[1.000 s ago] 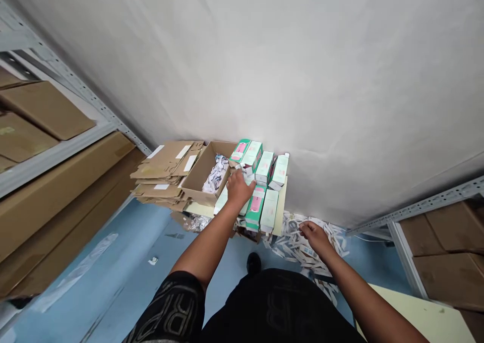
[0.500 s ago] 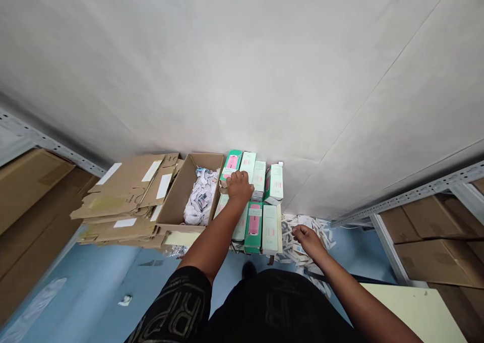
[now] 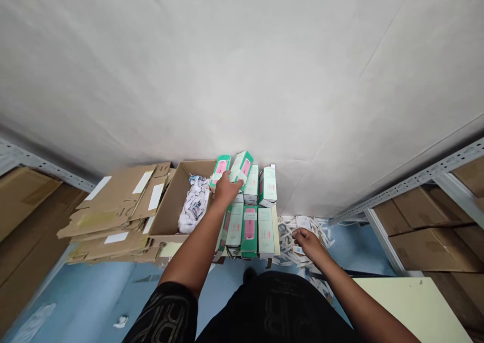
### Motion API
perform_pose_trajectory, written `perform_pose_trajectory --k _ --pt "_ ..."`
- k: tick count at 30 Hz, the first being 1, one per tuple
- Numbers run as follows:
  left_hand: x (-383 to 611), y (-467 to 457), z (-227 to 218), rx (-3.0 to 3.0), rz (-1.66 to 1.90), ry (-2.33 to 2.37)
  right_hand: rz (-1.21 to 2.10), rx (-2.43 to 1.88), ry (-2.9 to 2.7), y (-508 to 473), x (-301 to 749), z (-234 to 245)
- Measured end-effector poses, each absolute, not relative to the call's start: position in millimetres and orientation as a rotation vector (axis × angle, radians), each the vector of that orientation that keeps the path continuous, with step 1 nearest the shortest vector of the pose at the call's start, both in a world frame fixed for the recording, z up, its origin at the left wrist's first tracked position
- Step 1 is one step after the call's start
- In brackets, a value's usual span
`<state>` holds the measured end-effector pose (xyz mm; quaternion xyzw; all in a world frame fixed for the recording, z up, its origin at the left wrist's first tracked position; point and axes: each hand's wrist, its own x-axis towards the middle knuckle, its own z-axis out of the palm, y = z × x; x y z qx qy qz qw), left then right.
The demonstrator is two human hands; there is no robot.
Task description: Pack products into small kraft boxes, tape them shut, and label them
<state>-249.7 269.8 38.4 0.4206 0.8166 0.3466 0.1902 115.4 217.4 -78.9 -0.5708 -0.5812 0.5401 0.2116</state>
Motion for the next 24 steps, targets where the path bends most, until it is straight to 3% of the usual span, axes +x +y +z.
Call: perform_pose_trajectory --k 4,11,17,24 --pt "-244 250 56 1.155 1.202 1.738 1.514 -1.603 -1.469 208 122 -72" --pt "-148 227 57 1.302 0.829 1.201 1.38 -1.334 -0.86 204 147 -24" --pt "-30 205 34 1.378 0.589 0.948 1.389 -1.152 -0.559 171 222 1" --pt "128 154 -16 1.219 0.505 0.591 1.366 -1.096 -0.431 75 335 -11"
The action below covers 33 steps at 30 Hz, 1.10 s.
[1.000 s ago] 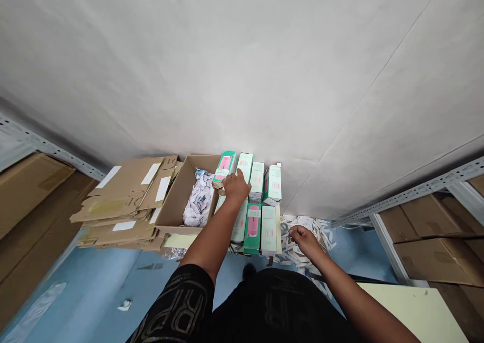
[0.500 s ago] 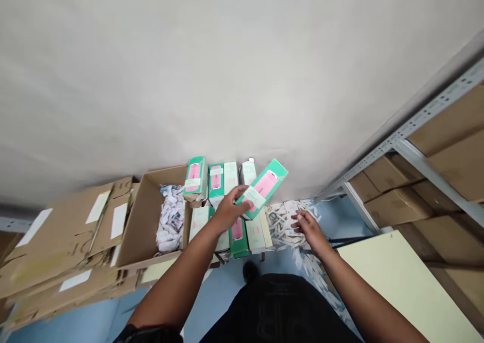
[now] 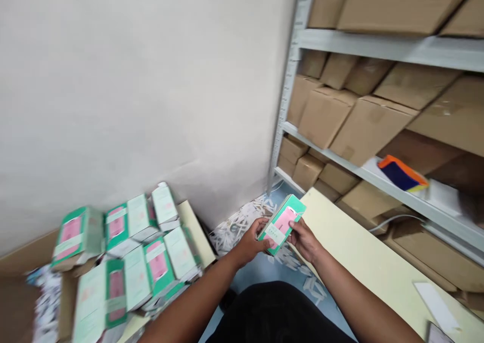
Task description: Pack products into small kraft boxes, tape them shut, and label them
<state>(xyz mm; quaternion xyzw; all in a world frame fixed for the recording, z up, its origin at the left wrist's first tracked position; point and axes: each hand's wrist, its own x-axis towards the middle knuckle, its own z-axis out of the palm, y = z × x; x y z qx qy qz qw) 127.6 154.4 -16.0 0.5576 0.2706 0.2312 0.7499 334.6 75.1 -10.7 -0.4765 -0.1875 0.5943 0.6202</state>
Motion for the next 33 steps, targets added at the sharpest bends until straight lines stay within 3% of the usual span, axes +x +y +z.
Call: perform_pose_trajectory --k 5,10,20,28,33 --pt "246 125 -46 1.586 0.33 0.701 0.975 -1.403 -0.469 16 432 -42" --pt "346 94 -44 1.731 0.259 0.706 0.569 -1.869 -0.665 -31 509 -79" --pt "447 108 -70 1.861 -0.068 0.603 0.341 -2.211 -0.681 -59 520 -164" --pt "471 156 -73 2.086 -0.141 0.158 0.446 -2.111 -0.574 -50 490 -131" --pt "481 165 -76 2.171 -0.272 -0.009 0.339 -2.054 -0.528 -39 483 -105"
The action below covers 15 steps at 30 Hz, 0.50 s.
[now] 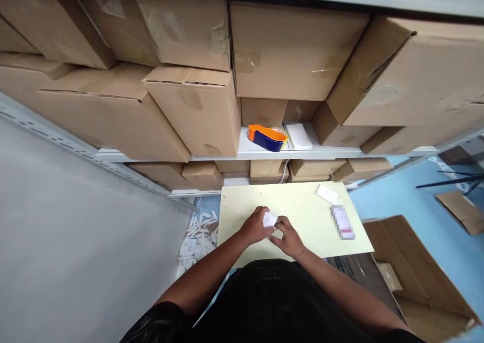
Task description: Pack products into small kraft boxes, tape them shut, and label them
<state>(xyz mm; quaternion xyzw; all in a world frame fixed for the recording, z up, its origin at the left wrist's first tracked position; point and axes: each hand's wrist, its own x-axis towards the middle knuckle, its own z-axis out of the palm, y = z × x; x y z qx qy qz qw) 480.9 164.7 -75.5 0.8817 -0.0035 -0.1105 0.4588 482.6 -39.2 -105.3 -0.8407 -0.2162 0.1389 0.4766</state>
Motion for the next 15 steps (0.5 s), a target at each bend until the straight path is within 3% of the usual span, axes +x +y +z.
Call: perform_pose_trajectory --k 11,15 --pt "488 163 -60 2.279 -0.239 -0.267 0.536 -2.008 -0.359 -49 505 -95" --pt "485 157 -51 2.25 -0.088 -0.055 0.629 -2.017 -0.387 -47 518 -87"
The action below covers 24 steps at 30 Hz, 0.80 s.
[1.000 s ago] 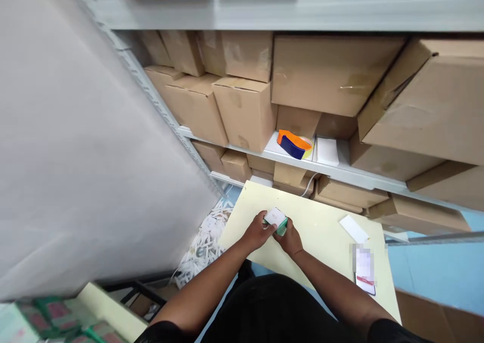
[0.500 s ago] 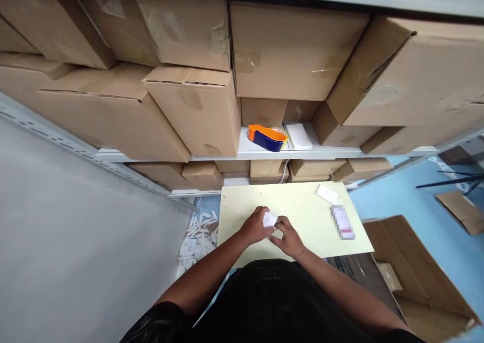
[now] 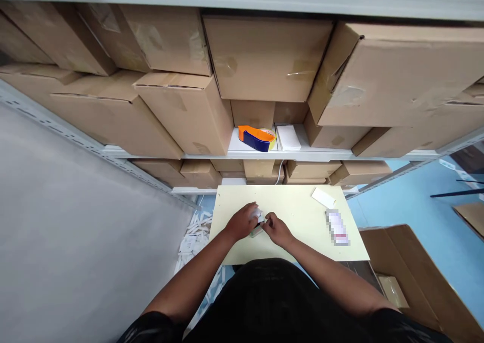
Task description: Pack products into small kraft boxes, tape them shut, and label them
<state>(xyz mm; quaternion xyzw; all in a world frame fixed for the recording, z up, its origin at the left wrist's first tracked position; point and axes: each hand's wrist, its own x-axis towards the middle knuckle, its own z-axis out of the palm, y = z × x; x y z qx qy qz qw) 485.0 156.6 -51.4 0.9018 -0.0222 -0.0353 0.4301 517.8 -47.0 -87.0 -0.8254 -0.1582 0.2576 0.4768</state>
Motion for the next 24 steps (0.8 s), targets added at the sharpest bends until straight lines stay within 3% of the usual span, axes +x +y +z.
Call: perform_pose_trajectory --k 9,19,24 --pt "509 152 -61 2.246 0.314 0.935 0.777 -2.138 -0.46 -35 538 -83" --pt "477 161 -92 2.147 -0.131 0.481 0.775 -2.3 -0.387 -23 533 -78" --pt "484 172 -94 2.13 -0.112 0.31 0.765 -2.358 -0.244 -3 520 -77"
